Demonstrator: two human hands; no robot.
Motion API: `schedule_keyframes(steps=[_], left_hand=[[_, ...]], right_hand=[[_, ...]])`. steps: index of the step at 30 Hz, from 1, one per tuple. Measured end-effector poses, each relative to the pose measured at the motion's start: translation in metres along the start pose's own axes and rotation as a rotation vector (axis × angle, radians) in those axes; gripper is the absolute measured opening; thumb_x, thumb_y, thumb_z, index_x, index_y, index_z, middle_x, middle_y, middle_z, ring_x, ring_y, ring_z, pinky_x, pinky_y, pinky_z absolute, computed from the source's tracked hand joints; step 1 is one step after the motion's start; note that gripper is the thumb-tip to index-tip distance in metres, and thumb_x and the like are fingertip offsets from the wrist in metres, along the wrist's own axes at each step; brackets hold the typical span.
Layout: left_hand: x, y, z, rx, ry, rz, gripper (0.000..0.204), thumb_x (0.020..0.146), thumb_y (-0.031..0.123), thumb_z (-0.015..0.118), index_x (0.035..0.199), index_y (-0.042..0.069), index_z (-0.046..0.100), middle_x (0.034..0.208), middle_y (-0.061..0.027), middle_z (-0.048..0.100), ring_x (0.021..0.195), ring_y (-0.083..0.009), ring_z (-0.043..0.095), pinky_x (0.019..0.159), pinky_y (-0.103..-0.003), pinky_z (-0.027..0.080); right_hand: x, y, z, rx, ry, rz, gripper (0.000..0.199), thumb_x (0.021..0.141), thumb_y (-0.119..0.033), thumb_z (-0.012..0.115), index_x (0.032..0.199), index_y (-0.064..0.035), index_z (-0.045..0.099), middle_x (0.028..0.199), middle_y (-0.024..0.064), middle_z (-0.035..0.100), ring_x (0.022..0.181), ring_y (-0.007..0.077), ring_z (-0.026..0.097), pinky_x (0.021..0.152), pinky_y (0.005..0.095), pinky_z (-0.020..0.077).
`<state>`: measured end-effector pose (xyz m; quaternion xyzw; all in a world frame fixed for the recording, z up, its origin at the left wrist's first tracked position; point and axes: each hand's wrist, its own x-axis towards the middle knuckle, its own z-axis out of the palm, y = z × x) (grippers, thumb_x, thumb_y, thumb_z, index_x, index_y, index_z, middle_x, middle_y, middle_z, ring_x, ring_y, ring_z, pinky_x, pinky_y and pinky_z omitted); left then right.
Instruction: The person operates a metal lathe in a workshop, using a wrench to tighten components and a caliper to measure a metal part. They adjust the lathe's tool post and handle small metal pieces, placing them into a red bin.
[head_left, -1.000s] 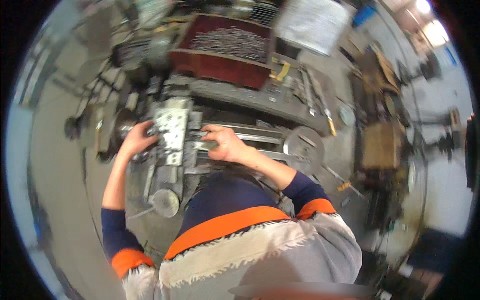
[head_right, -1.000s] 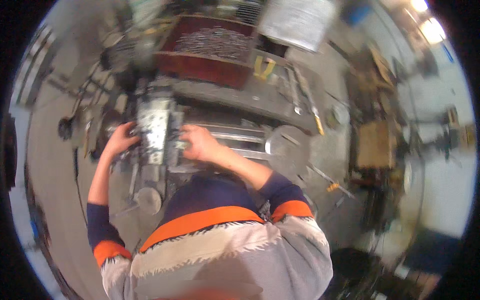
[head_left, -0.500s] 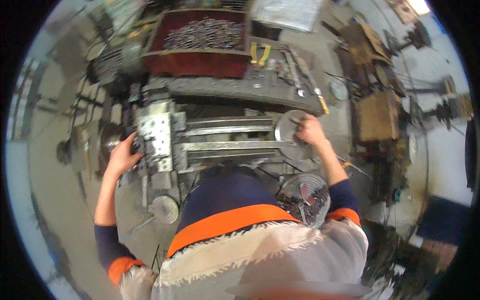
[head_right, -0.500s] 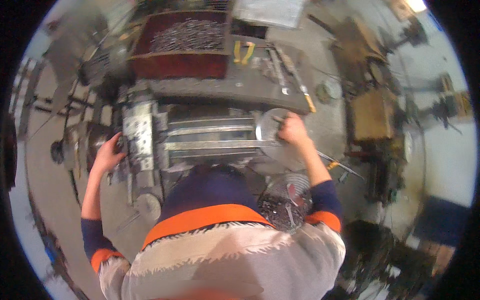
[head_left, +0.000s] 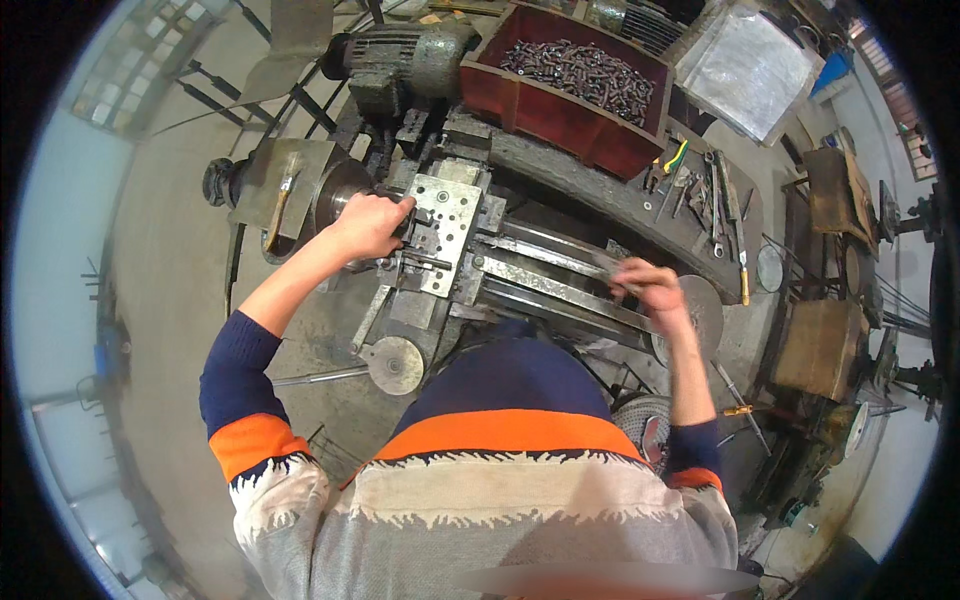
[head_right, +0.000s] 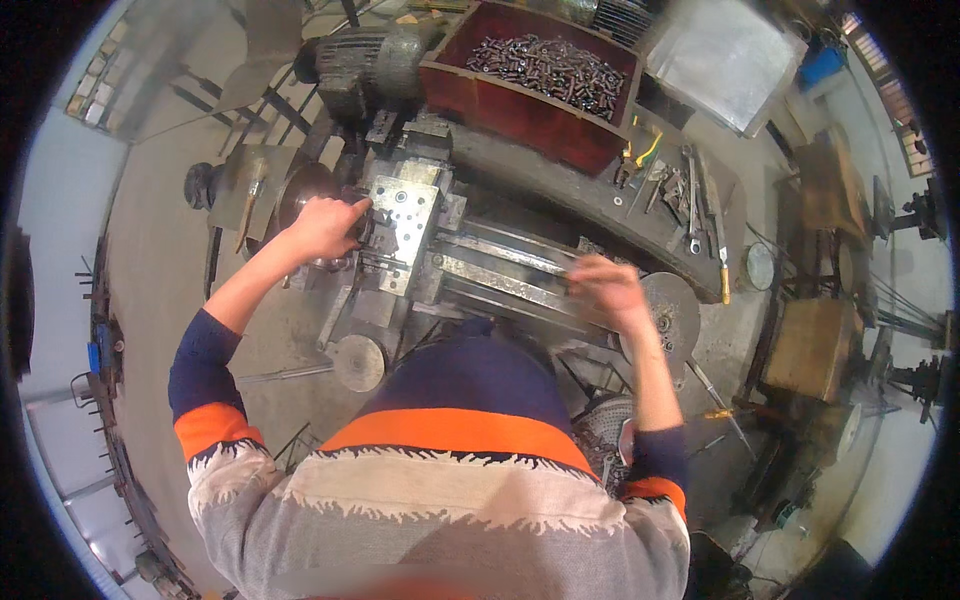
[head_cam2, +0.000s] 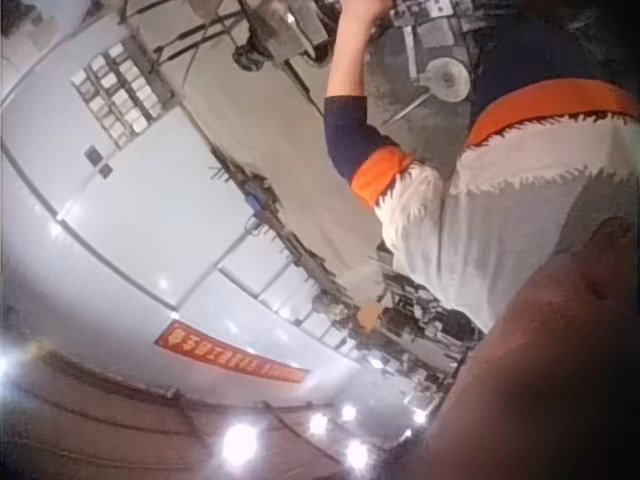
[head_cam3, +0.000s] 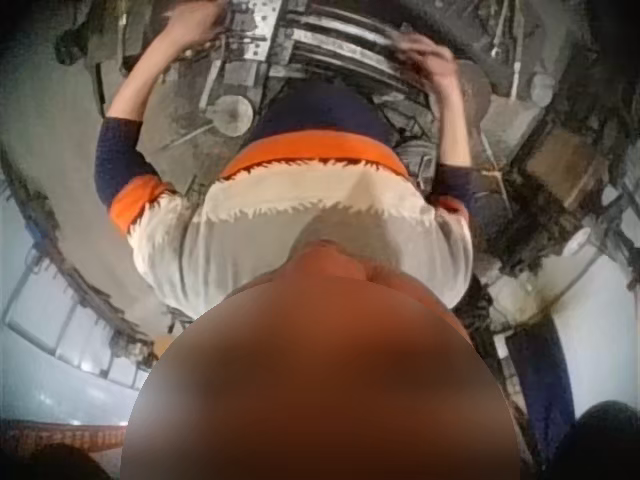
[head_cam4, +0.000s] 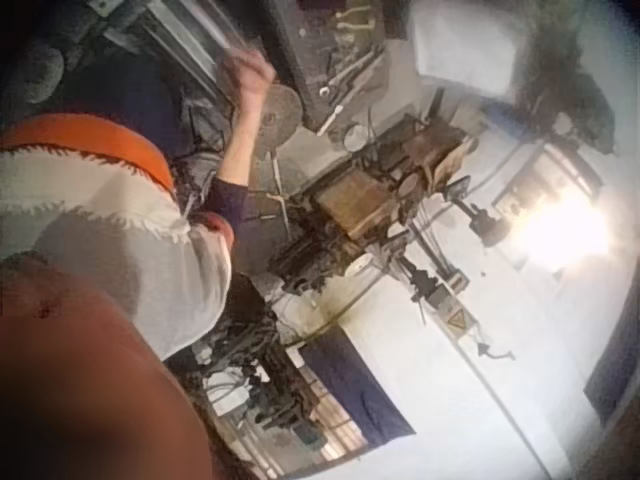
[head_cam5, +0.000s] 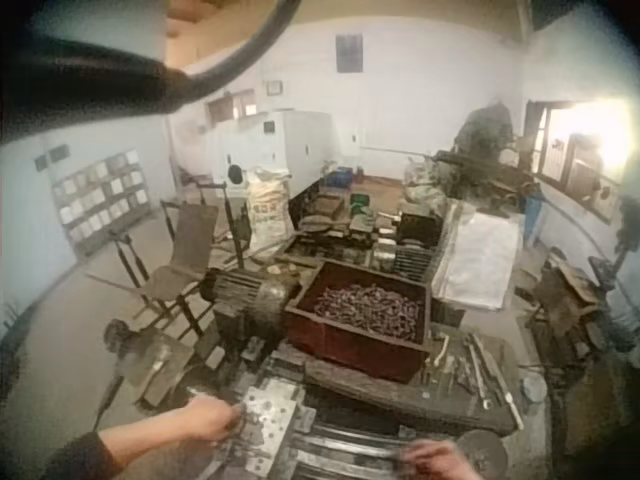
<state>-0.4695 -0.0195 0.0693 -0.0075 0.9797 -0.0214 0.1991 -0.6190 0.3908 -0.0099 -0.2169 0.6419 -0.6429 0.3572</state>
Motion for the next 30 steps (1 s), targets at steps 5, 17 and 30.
schedule_keyframes(steps=[5, 17, 30], left_hand=[[0.014, -0.014, 0.005, 0.072, 0.005, 0.079, 0.042, 0.059, 0.024, 0.070, 0.095, 0.004, 0.059, 0.073, -0.0168, 0.064, 0.073, -0.0355, 0.063, 0.063, -0.045, 0.049], [0.015, -0.016, -0.004, -0.059, 0.023, 0.093, 0.032, 0.052, 0.021, 0.068, 0.081, 0.008, 0.064, 0.074, -0.0152, 0.064, 0.075, -0.0345, 0.063, 0.065, -0.044, 0.050], [0.017, -0.019, -0.006, -0.060, -0.035, 0.088, 0.034, 0.053, 0.023, 0.070, 0.082, 0.008, 0.064, 0.074, -0.0131, 0.065, 0.075, -0.0325, 0.063, 0.066, -0.042, 0.050]], right_hand=[[0.072, -0.018, 0.124, -0.616, -0.202, -0.607, 0.046, 0.052, -0.007, 0.060, 0.096, -0.0011, 0.066, 0.110, 0.0164, 0.054, 0.101, 0.0329, 0.056, 0.087, 0.0354, 0.0446], [0.111, -0.006, 0.205, -0.885, -0.348, -0.535, 0.031, 0.056, -0.009, 0.062, 0.084, 0.0048, 0.064, 0.110, 0.0213, 0.052, 0.096, 0.0373, 0.054, 0.083, 0.0424, 0.0459], [0.114, 0.005, 0.213, -0.802, -0.344, -0.482, 0.046, 0.057, -0.014, 0.065, 0.101, 0.0017, 0.063, 0.121, 0.0216, 0.047, 0.105, 0.0368, 0.052, 0.087, 0.0413, 0.0452]])
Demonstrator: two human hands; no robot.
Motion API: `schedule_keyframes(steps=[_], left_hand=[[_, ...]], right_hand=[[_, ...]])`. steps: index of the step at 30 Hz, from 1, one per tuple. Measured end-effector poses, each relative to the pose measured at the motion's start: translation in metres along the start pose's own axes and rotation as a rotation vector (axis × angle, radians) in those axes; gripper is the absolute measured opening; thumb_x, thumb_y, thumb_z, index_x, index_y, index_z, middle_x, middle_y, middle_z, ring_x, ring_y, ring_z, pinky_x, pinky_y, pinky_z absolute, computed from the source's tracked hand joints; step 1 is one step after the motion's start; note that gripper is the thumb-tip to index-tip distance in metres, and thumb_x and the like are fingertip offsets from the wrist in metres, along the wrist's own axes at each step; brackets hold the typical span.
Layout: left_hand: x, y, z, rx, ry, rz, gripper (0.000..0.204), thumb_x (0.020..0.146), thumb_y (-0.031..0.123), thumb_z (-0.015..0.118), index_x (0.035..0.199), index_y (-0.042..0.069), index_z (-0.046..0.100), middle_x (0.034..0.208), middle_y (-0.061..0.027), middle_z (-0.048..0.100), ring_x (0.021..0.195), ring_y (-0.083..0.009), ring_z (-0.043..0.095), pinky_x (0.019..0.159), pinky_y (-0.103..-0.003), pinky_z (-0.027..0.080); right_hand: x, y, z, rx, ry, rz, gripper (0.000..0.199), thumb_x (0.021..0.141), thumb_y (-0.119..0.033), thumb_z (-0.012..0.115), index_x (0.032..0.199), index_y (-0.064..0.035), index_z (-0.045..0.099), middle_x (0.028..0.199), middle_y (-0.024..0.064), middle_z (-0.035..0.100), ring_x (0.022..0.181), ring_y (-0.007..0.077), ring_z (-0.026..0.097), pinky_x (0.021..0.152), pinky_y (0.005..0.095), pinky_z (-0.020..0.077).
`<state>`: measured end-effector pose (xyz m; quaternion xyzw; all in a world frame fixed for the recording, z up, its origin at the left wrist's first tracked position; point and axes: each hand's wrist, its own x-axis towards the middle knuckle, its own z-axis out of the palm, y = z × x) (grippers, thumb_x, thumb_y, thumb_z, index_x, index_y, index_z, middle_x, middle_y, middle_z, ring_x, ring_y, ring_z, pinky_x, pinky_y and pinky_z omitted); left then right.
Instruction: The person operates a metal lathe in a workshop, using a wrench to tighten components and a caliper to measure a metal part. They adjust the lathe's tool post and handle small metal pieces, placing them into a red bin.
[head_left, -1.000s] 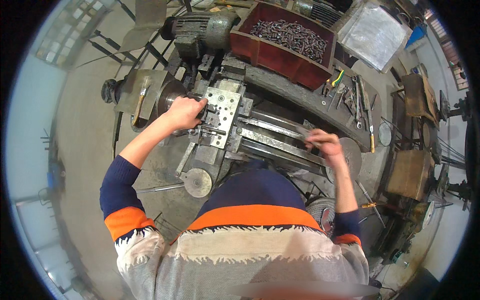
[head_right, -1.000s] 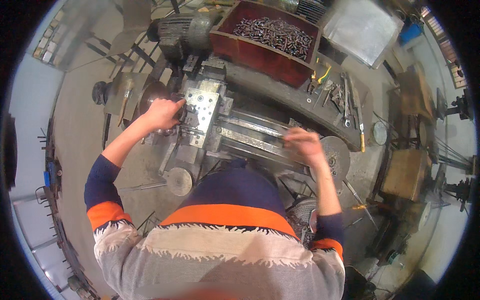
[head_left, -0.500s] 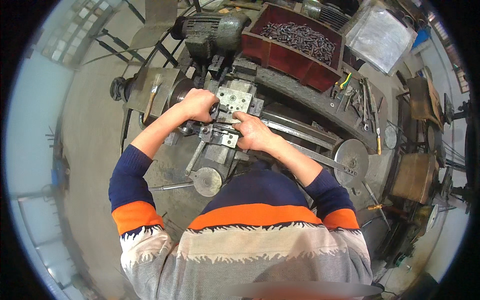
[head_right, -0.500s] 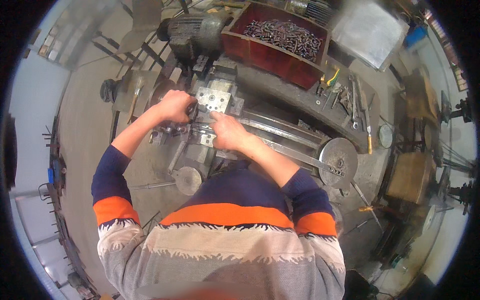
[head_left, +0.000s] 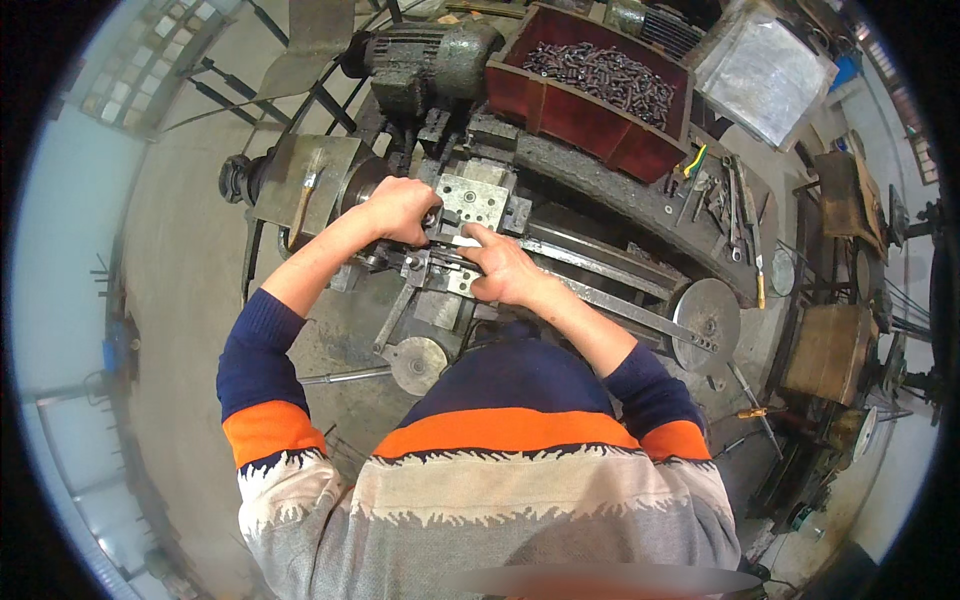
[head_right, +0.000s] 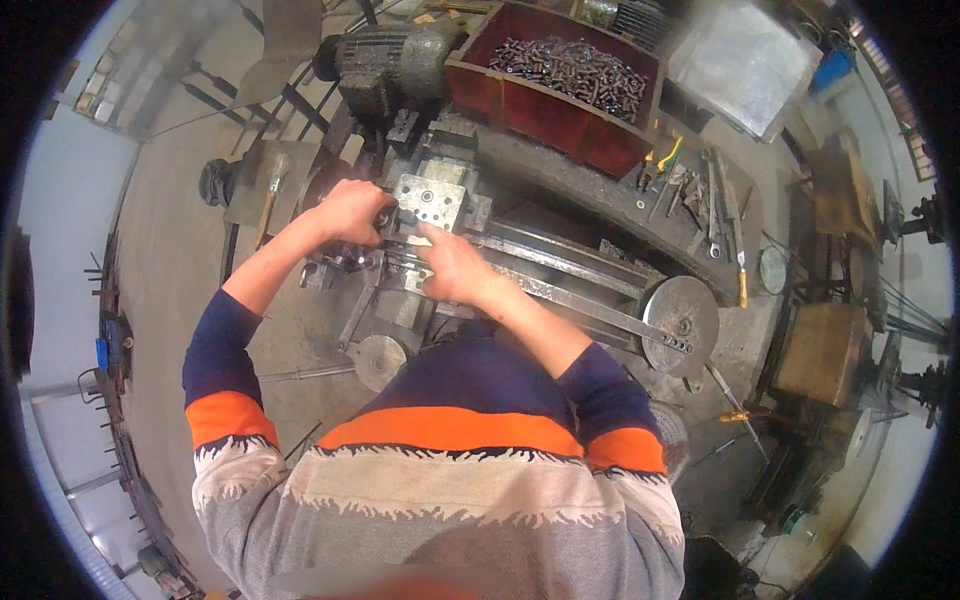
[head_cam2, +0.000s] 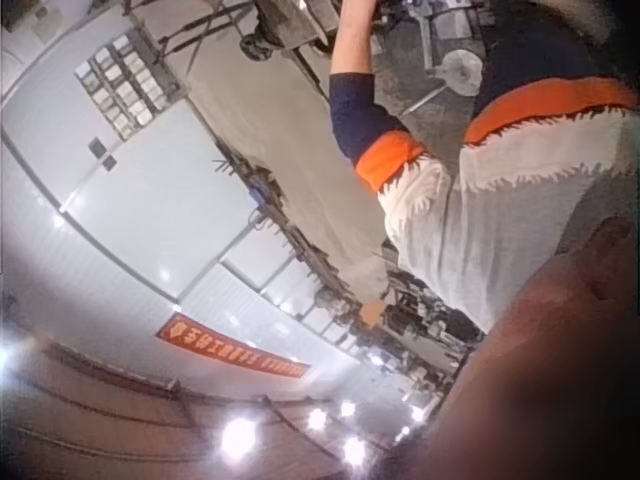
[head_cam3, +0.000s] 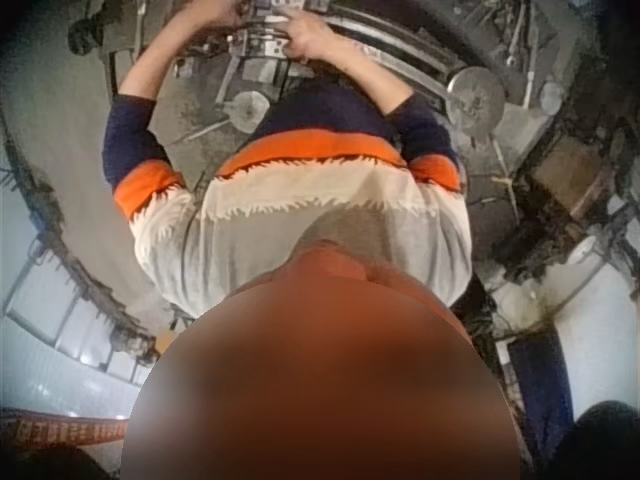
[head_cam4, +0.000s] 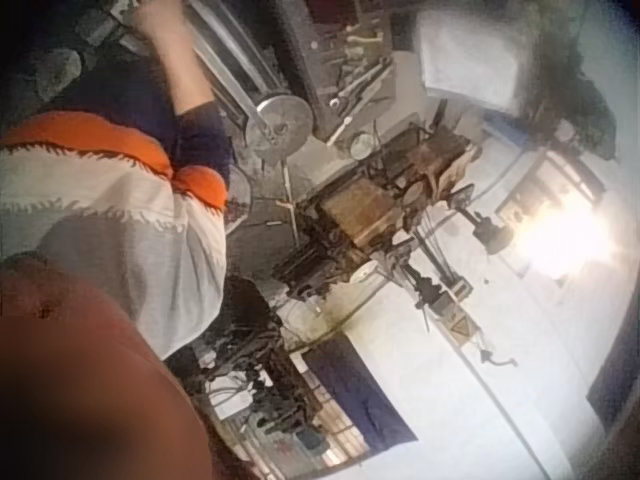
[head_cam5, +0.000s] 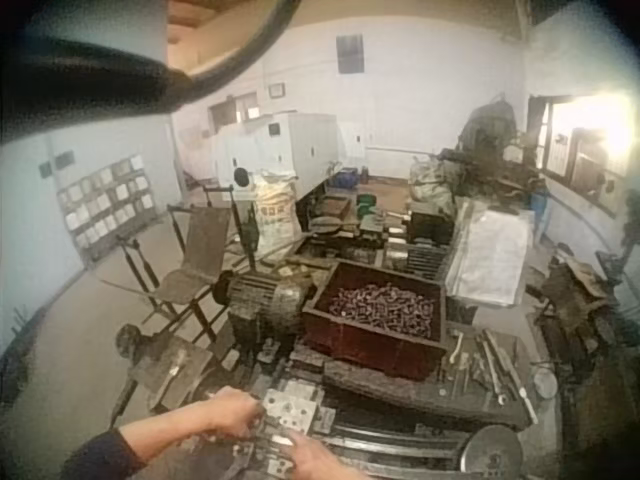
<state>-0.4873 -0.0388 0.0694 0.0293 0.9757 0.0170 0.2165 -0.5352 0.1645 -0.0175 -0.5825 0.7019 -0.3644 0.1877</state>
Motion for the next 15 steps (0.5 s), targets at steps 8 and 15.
schedule_keyframes(steps=[8, 15], left_hand=[[-0.005, 0.000, 0.002, -0.025, 0.025, -0.010, 0.035, 0.054, 0.022, 0.071, 0.085, 0.007, 0.063, 0.076, -0.0142, 0.065, 0.078, -0.0326, 0.064, 0.067, -0.042, 0.050], [-0.004, -0.003, 0.007, -0.022, 0.014, 0.002, 0.044, 0.057, 0.023, 0.071, 0.098, 0.008, 0.064, 0.077, -0.0156, 0.065, 0.078, -0.0334, 0.063, 0.067, -0.043, 0.049]], right_hand=[[0.002, 0.000, 0.017, -0.045, 0.100, -0.011, 0.053, 0.055, -0.011, 0.065, 0.106, 0.0023, 0.061, 0.122, 0.0213, 0.046, 0.101, 0.0375, 0.055, 0.086, 0.0391, 0.0464], [0.006, -0.001, 0.027, -0.102, 0.139, -0.030, 0.053, 0.052, -0.012, 0.066, 0.104, 0.0016, 0.063, 0.120, 0.0205, 0.048, 0.110, 0.0352, 0.048, 0.092, 0.0383, 0.0425]])
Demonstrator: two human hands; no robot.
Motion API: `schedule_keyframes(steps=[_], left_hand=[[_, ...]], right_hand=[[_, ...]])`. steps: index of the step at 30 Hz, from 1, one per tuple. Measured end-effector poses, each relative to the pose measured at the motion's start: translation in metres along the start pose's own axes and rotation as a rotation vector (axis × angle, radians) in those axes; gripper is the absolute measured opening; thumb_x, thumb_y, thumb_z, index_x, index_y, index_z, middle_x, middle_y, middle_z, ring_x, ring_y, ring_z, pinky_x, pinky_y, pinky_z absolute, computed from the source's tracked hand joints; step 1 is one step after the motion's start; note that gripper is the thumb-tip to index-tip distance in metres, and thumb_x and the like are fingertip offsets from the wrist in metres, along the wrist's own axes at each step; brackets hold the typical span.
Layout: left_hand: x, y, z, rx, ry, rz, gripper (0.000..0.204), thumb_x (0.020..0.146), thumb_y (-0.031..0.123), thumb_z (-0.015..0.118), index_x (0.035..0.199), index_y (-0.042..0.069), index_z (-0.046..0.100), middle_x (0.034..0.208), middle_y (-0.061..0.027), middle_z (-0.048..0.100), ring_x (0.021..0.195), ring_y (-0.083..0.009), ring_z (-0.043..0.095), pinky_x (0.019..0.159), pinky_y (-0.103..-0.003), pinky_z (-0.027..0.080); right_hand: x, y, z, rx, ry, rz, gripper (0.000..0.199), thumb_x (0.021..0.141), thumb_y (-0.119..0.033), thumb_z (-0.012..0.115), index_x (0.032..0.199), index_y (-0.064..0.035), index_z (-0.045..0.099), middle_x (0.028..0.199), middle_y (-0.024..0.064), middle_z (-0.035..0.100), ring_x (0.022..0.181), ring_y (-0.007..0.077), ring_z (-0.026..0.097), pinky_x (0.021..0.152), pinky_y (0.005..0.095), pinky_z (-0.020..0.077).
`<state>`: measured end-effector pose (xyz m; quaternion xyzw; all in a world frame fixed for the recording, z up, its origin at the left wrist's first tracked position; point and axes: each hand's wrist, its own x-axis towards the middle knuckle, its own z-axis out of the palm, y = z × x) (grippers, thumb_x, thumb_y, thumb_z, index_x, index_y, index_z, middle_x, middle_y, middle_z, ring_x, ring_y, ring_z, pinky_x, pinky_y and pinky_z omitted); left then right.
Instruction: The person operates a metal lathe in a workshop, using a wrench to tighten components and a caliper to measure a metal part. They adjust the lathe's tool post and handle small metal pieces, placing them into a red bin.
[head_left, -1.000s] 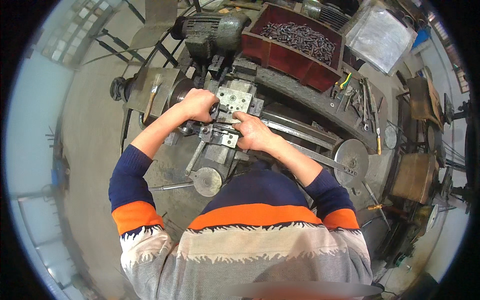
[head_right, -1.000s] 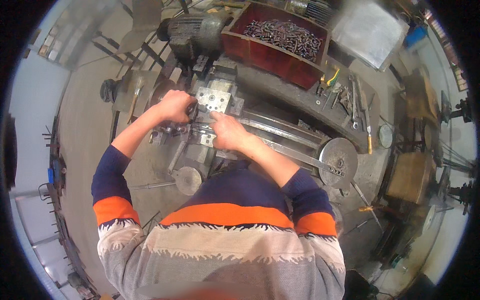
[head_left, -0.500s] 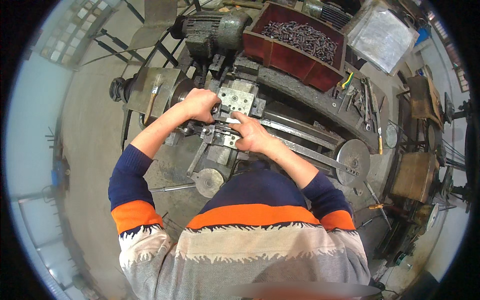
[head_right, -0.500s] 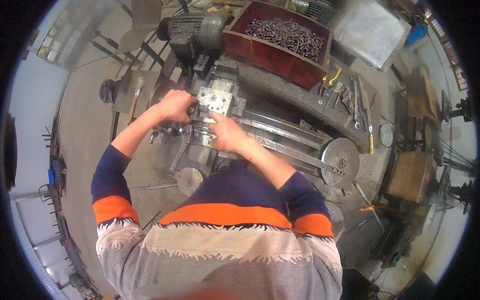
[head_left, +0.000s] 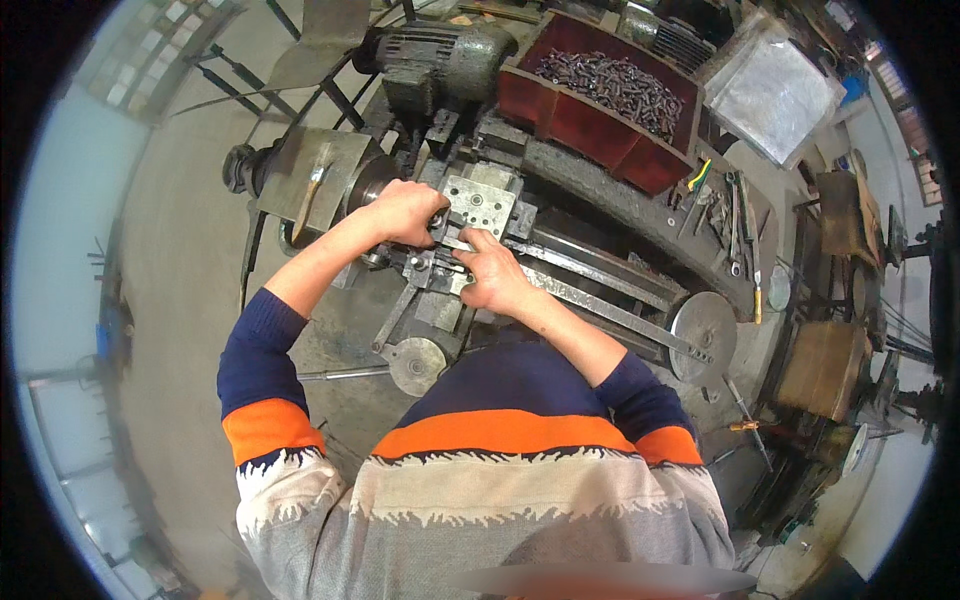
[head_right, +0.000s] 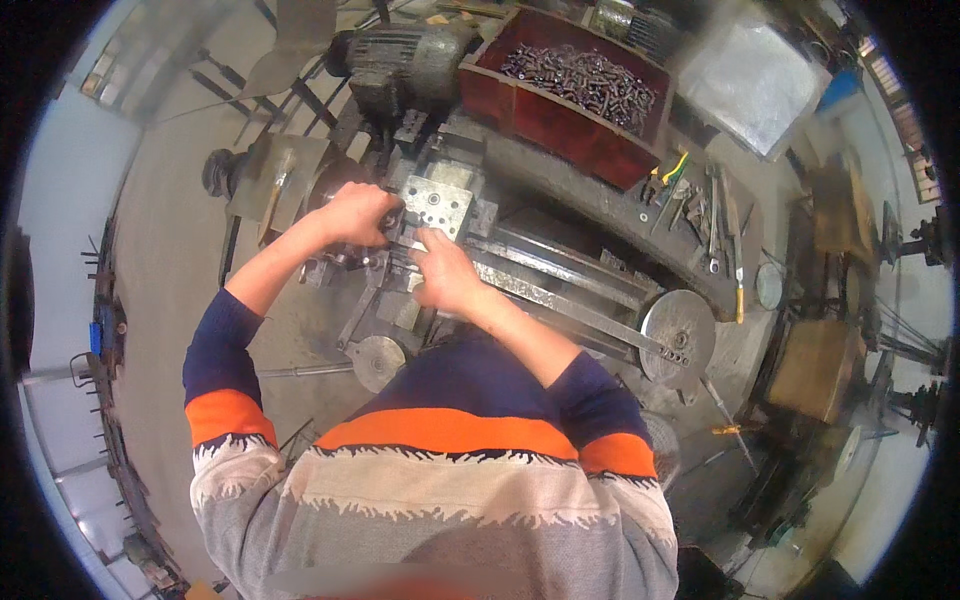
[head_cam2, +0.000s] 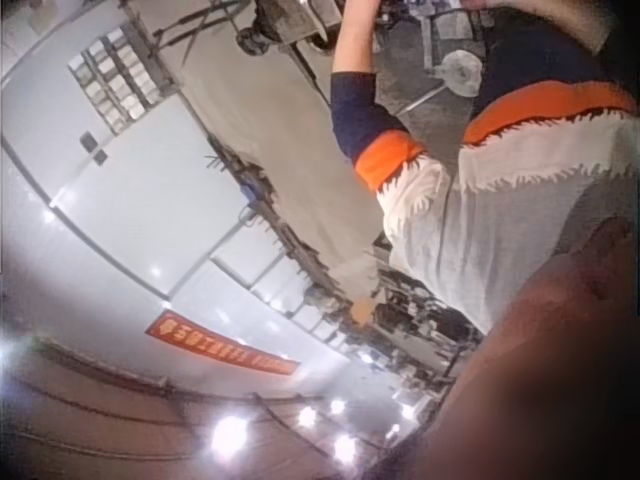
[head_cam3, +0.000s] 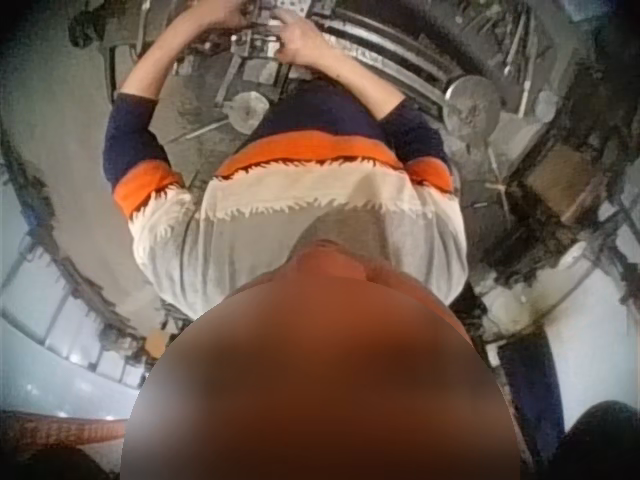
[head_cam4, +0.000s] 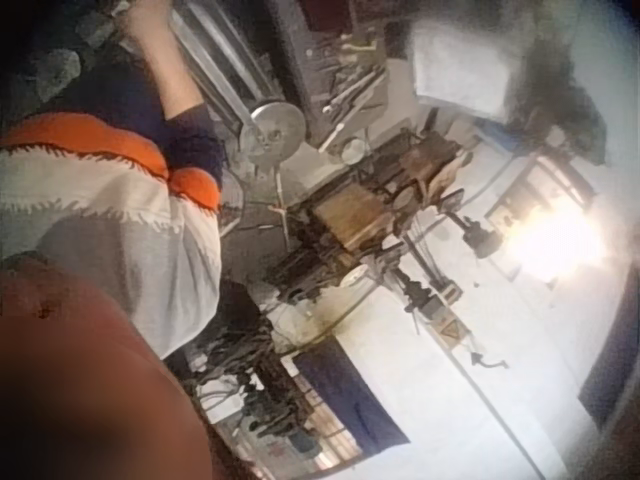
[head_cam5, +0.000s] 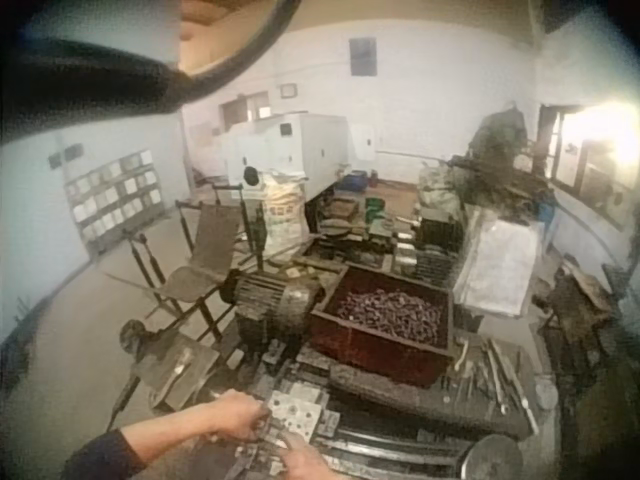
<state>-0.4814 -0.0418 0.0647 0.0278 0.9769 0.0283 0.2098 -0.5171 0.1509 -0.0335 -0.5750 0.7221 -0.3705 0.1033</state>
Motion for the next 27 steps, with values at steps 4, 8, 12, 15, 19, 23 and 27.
schedule_keyframes(steps=[4, 8, 12, 15, 19, 23, 27], left_hand=[[-0.018, 0.000, 0.007, -0.102, 0.109, -0.095, 0.053, 0.061, 0.023, 0.071, 0.110, 0.008, 0.060, 0.079, -0.0154, 0.065, 0.079, -0.0338, 0.063, 0.069, -0.044, 0.049], [-0.039, -0.008, 0.030, -0.214, 0.197, -0.176, 0.043, 0.069, 0.022, 0.067, 0.107, 0.004, 0.060, 0.085, -0.0181, 0.065, 0.085, -0.0350, 0.062, 0.073, -0.045, 0.049], [-0.038, -0.014, 0.043, -0.343, 0.132, -0.191, 0.027, 0.073, 0.021, 0.063, 0.092, 0.003, 0.065, 0.085, -0.0194, 0.064, 0.085, -0.0365, 0.061, 0.074, -0.045, 0.049], [-0.034, -0.017, 0.053, -0.440, 0.196, -0.255, 0.023, 0.071, 0.017, 0.061, 0.088, 0.003, 0.066, 0.085, -0.0198, 0.064, 0.085, -0.0355, 0.062, 0.075, -0.045, 0.049], [-0.029, -0.014, 0.054, -0.389, 0.142, -0.221, 0.023, 0.070, 0.014, 0.060, 0.088, 0.002, 0.066, 0.085, -0.0201, 0.064, 0.084, -0.0356, 0.062, 0.075, -0.044, 0.049], [-0.026, -0.022, 0.067, -0.497, 0.203, -0.196, 0.021, 0.069, 0.012, 0.058, 0.085, 0.001, 0.065, 0.082, -0.0210, 0.063, 0.082, -0.0359, 0.062, 0.072, -0.044, 0.049], [-0.024, -0.022, 0.066, -0.577, 0.188, -0.171, 0.022, 0.068, 0.009, 0.056, 0.083, -0.004, 0.063, 0.077, -0.0224, 0.063, 0.072, -0.0343, 0.063, 0.066, -0.040, 0.049]], right_hand=[[0.000, -0.005, -0.003, -0.033, -0.011, 0.019, 0.053, 0.052, -0.014, 0.067, 0.103, 0.0010, 0.064, 0.118, 0.0206, 0.048, 0.111, 0.0344, 0.044, 0.093, 0.0392, 0.0410], [0.000, -0.007, -0.005, -0.073, -0.016, 0.038, 0.052, 0.052, -0.016, 0.067, 0.101, 0.0001, 0.065, 0.115, 0.0192, 0.050, 0.107, 0.0342, 0.045, 0.091, 0.0401, 0.0423], [0.000, -0.014, -0.015, -0.195, -0.054, 0.034, 0.045, 0.053, -0.018, 0.067, 0.093, 0.0011, 0.065, 0.109, 0.0200, 0.053, 0.101, 0.0345, 0.048, 0.086, 0.0409, 0.0441], [-0.002, -0.022, -0.029, -0.261, -0.122, 0.068, 0.036, 0.053, -0.018, 0.066, 0.082, 0.0016, 0.066, 0.102, 0.0198, 0.055, 0.095, 0.0342, 0.051, 0.082, 0.0406, 0.0464], [-0.005, -0.013, -0.023, -0.260, -0.129, 0.140, 0.028, 0.053, -0.016, 0.066, 0.072, 0.0047, 0.065, 0.092, 0.0203, 0.056, 0.089, 0.0354, 0.054, 0.076, 0.0428, 0.0480], [-0.001, -0.013, -0.026, -0.165, -0.139, 0.106, 0.028, 0.054, -0.016, 0.066, 0.071, 0.0063, 0.063, 0.090, 0.0220, 0.055, 0.087, 0.0359, 0.055, 0.074, 0.0424, 0.0484], [0.005, -0.013, -0.021, -0.175, -0.103, 0.050, 0.026, 0.054, -0.015, 0.065, 0.069, 0.0065, 0.063, 0.087, 0.0221, 0.055, 0.085, 0.0359, 0.055, 0.073, 0.0419, 0.0481]])
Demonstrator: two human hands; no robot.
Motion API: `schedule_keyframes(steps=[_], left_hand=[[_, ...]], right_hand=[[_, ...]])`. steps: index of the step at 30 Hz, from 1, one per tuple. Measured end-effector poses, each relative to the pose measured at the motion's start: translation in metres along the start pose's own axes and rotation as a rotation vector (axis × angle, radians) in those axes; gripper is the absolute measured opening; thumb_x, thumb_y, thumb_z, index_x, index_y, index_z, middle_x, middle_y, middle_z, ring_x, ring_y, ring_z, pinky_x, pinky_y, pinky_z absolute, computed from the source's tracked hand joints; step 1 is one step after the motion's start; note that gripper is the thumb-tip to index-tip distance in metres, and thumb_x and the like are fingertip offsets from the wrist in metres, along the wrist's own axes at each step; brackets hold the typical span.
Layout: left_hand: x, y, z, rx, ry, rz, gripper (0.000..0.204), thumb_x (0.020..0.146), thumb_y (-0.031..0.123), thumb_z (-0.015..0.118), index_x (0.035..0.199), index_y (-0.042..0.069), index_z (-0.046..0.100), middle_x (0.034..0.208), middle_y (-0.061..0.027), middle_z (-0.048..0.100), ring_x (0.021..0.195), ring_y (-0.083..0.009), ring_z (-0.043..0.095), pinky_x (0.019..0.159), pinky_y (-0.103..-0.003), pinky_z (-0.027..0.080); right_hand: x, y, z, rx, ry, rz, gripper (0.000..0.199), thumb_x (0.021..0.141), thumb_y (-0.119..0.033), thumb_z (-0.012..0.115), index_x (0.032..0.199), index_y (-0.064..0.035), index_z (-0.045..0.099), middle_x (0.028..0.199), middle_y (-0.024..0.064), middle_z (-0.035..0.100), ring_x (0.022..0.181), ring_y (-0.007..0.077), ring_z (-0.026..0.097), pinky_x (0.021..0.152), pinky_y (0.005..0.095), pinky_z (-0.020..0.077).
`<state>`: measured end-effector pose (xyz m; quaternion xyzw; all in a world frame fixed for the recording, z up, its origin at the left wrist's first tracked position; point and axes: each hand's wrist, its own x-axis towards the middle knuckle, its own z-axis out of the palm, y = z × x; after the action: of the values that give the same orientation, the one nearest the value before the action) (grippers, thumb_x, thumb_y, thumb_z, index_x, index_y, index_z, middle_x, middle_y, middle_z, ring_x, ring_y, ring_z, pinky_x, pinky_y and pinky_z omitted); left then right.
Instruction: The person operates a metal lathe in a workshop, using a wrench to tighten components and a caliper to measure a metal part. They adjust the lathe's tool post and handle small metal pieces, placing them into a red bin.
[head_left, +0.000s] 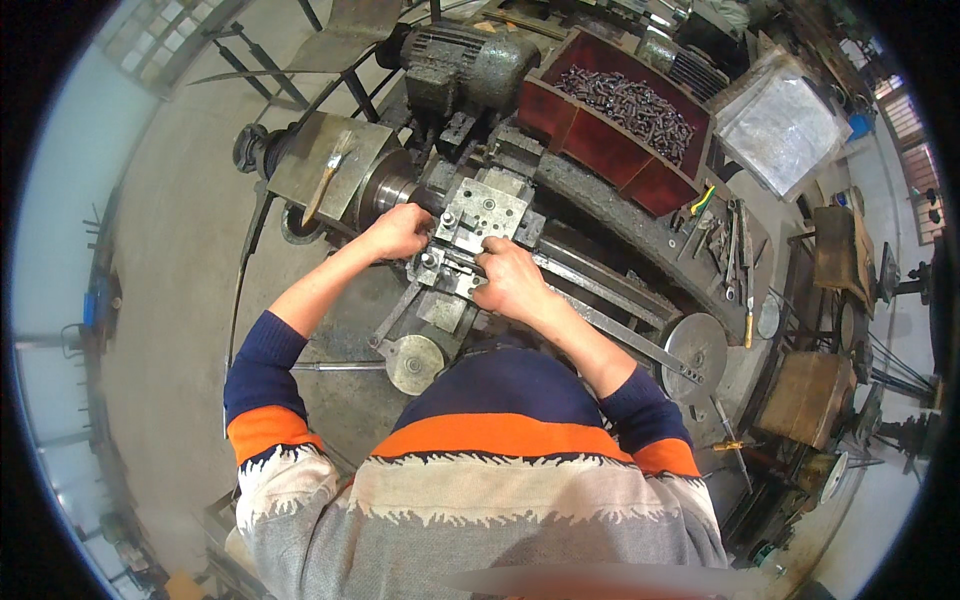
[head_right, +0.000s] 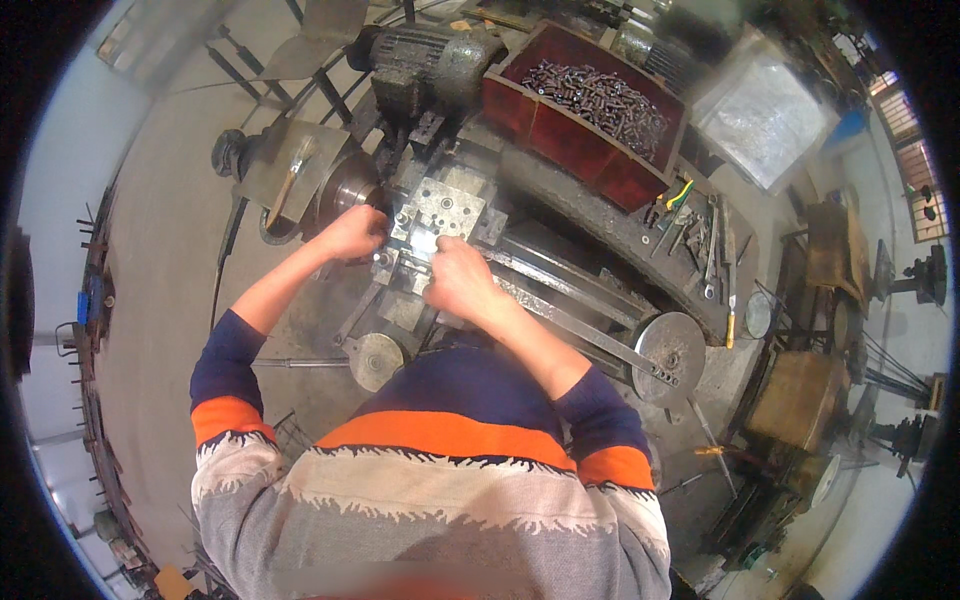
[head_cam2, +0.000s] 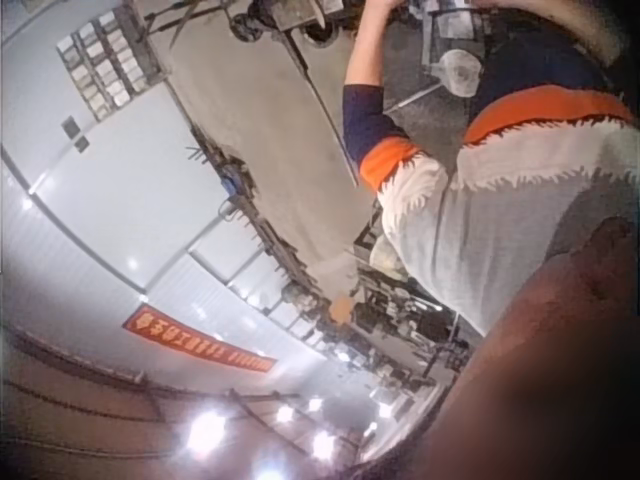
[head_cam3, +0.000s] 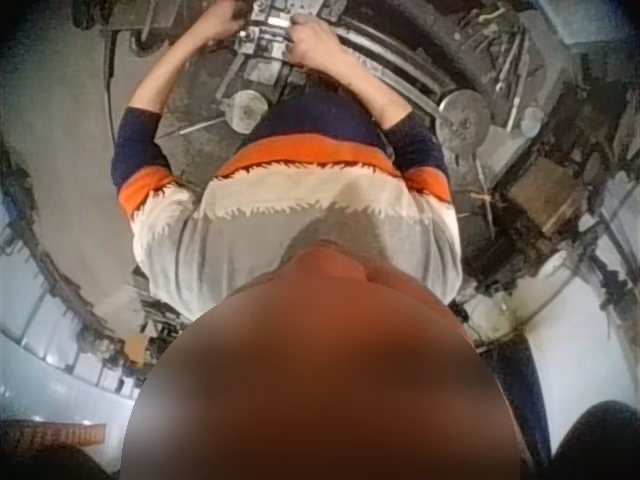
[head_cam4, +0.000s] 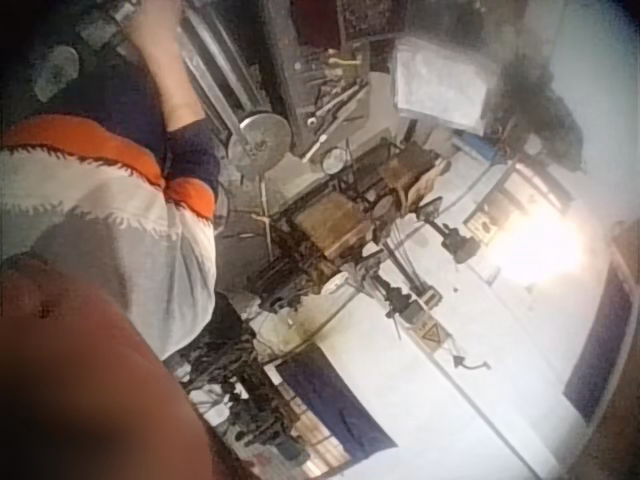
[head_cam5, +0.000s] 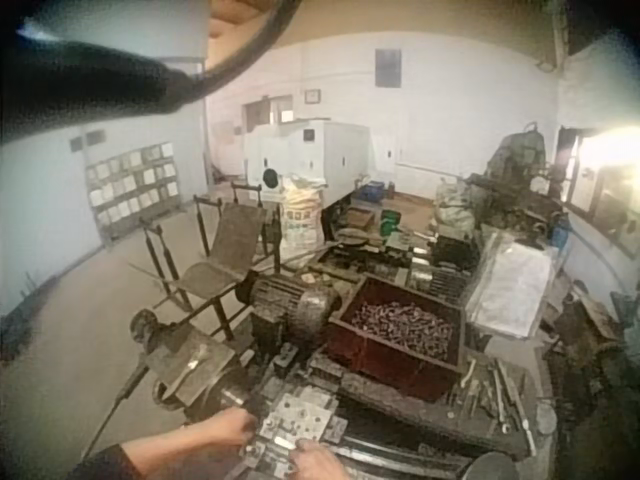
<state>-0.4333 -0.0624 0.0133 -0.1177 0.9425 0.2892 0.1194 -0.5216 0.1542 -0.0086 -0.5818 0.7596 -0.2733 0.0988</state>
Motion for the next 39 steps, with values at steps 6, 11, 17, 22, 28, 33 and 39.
schedule_keyframes(steps=[6, 11, 17, 22, 28, 33, 39], left_hand=[[-0.001, 0.001, -0.001, -0.190, -0.053, -0.097, 0.029, 0.068, 0.007, 0.054, 0.093, 0.001, 0.066, 0.079, -0.0216, 0.064, 0.072, -0.0328, 0.064, 0.068, -0.040, 0.051], [-0.001, 0.005, -0.008, -0.102, -0.100, -0.106, 0.031, 0.068, 0.008, 0.057, 0.097, 0.002, 0.066, 0.082, -0.0201, 0.065, 0.078, -0.0336, 0.064, 0.070, -0.040, 0.051], [-0.002, 0.008, -0.009, 0.102, -0.025, 0.101, 0.022, 0.073, 0.011, 0.061, 0.092, 0.000, 0.063, 0.084, -0.0198, 0.064, 0.081, -0.0352, 0.062, 0.072, -0.042, 0.048], [-0.002, 0.008, -0.010, 0.086, -0.041, 0.105, 0.021, 0.075, 0.011, 0.061, 0.092, -0.001, 0.063, 0.085, -0.0217, 0.063, 0.084, -0.0377, 0.060, 0.073, -0.043, 0.048], [-0.004, 0.007, -0.010, 0.105, -0.016, 0.120, 0.020, 0.073, 0.009, 0.063, 0.091, 0.000, 0.063, 0.085, -0.0215, 0.063, 0.082, -0.0376, 0.061, 0.072, -0.043, 0.048], [-0.002, 0.007, -0.008, 0.156, 0.007, 0.157, 0.018, 0.068, 0.008, 0.064, 0.085, 0.001, 0.063, 0.081, -0.0205, 0.062, 0.079, -0.0380, 0.060, 0.070, -0.044, 0.048], [0.001, 0.000, -0.001, 0.255, 0.036, 0.155, 0.016, 0.068, 0.011, 0.064, 0.081, 0.003, 0.064, 0.077, -0.0198, 0.062, 0.076, -0.0383, 0.060, 0.069, -0.046, 0.048]], right_hand=[[0.004, -0.001, 0.003, 0.012, 0.049, -0.035, 0.023, 0.054, -0.012, 0.063, 0.068, 0.0051, 0.063, 0.085, 0.0215, 0.055, 0.084, 0.0363, 0.055, 0.074, 0.0422, 0.0475], [0.004, 0.001, 0.000, 0.023, 0.028, -0.041, 0.023, 0.054, -0.012, 0.062, 0.070, 0.0042, 0.063, 0.086, 0.0217, 0.055, 0.085, 0.0362, 0.055, 0.075, 0.0429, 0.0474], [0.003, 0.000, 0.002, 0.030, 0.037, -0.046, 0.024, 0.055, -0.011, 0.062, 0.073, 0.0043, 0.063, 0.089, 0.0212, 0.055, 0.088, 0.0358, 0.054, 0.076, 0.0431, 0.0471], [0.002, 0.001, 0.003, 0.029, 0.045, -0.043, 0.024, 0.055, -0.010, 0.062, 0.074, 0.0045, 0.062, 0.092, 0.0210, 0.055, 0.090, 0.0358, 0.053, 0.078, 0.0429, 0.0468], [0.001, 0.002, 0.005, 0.020, 0.068, -0.066, 0.023, 0.056, -0.010, 0.062, 0.074, 0.0044, 0.062, 0.093, 0.0212, 0.054, 0.089, 0.0357, 0.053, 0.078, 0.0422, 0.0465], [0.000, 0.002, 0.003, 0.020, 0.090, -0.081, 0.024, 0.055, -0.010, 0.062, 0.075, 0.0034, 0.063, 0.095, 0.0204, 0.054, 0.090, 0.0349, 0.052, 0.078, 0.0415, 0.0465], [0.012, -0.008, -0.002, -0.069, -0.021, -0.066, 0.044, 0.054, -0.016, 0.067, 0.096, -0.0049, 0.067, 0.115, 0.0192, 0.052, 0.101, 0.0346, 0.049, 0.086, 0.0395, 0.0448]])
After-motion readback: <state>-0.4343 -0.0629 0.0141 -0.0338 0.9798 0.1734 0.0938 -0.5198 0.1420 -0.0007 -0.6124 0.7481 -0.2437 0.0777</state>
